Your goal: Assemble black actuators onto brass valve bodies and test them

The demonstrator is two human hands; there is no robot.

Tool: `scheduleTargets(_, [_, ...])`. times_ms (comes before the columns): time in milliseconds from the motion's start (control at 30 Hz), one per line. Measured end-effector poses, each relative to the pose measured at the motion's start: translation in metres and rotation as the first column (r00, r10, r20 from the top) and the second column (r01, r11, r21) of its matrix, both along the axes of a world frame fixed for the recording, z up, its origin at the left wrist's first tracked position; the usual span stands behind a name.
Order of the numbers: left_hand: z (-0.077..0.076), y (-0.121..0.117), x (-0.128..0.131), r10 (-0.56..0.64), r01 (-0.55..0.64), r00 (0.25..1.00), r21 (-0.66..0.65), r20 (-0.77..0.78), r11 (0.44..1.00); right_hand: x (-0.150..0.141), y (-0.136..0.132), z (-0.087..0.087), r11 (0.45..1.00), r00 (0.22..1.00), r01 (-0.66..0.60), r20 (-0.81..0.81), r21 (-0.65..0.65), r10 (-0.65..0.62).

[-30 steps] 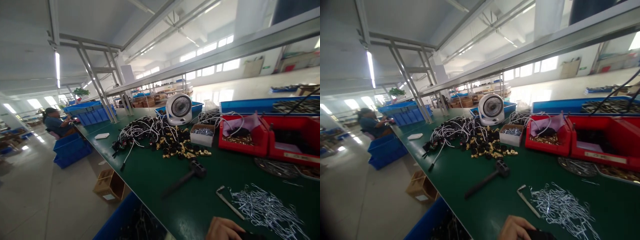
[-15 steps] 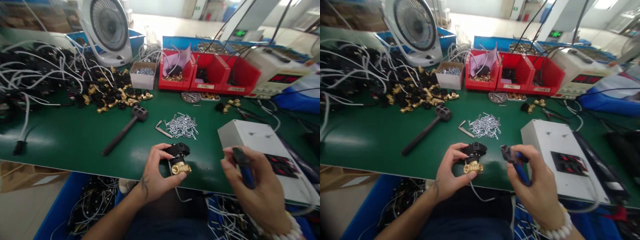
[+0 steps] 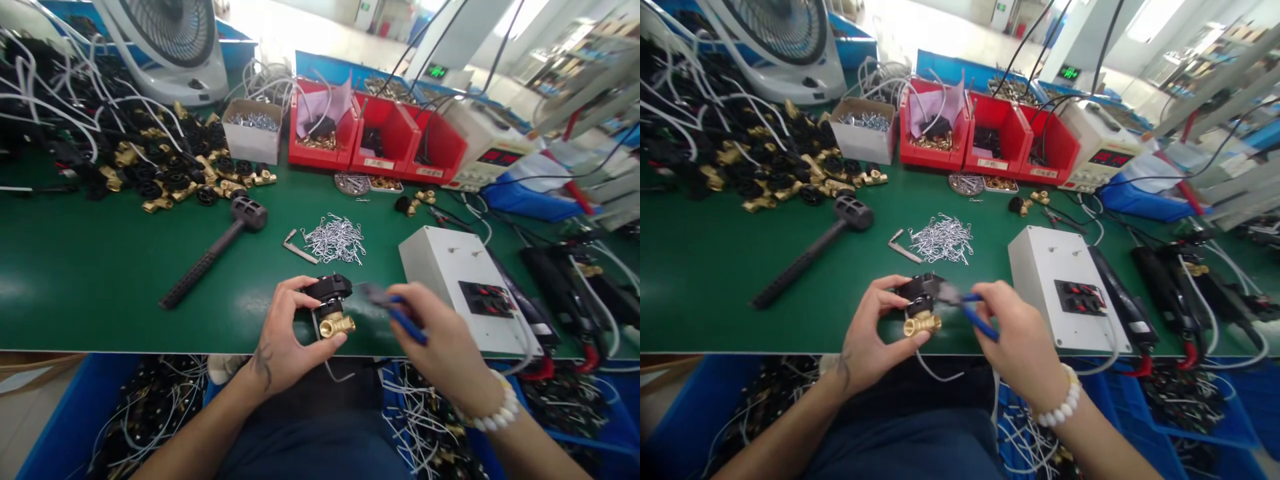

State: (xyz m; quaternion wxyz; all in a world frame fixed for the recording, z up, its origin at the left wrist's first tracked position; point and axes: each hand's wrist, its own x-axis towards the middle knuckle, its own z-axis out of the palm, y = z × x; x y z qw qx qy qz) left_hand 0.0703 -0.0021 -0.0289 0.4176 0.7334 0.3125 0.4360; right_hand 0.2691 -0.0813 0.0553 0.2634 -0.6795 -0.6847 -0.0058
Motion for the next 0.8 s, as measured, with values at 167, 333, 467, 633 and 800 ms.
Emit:
scheduleTargets(167, [0.0,-0.001,0.0,0.003,-0.003,1.0,-0.007,-0.005,1.0,0.002,0.0,0.003,1.0,1.0,-0.009,0.006,-0.006,0.009])
scheduleTargets(333, [0.0,-0.001,0.0,-0.005,0.004,1.0,-0.012,-0.015,1.0,0.0,0.0,0.001,1.0,0.998,-0.003,0.058,-0.008,0.003])
scheduleTargets(467, [0.0,-0.001,-0.001,-0.008,0.009,1.0,0.069,-0.016,0.998,0.0,0.004,0.007,0.975,0.985,-0.085,0.131,-0.207,0.114])
scheduleTargets(633, [0.002,0.0,-0.001,-0.012,0.013,1.0,0.052,-0.019,0.999,0.001,0.004,0.011,0.993,0.994,0.11,-0.005,0.033,-0.11])
scheduleTargets(800, [0.002,0.0,-0.001,-0.016,0.017,1.0,0.056,-0.021,0.998,0.004,0.002,0.008,0.951,0.989,-0.038,0.123,-0.307,0.079])
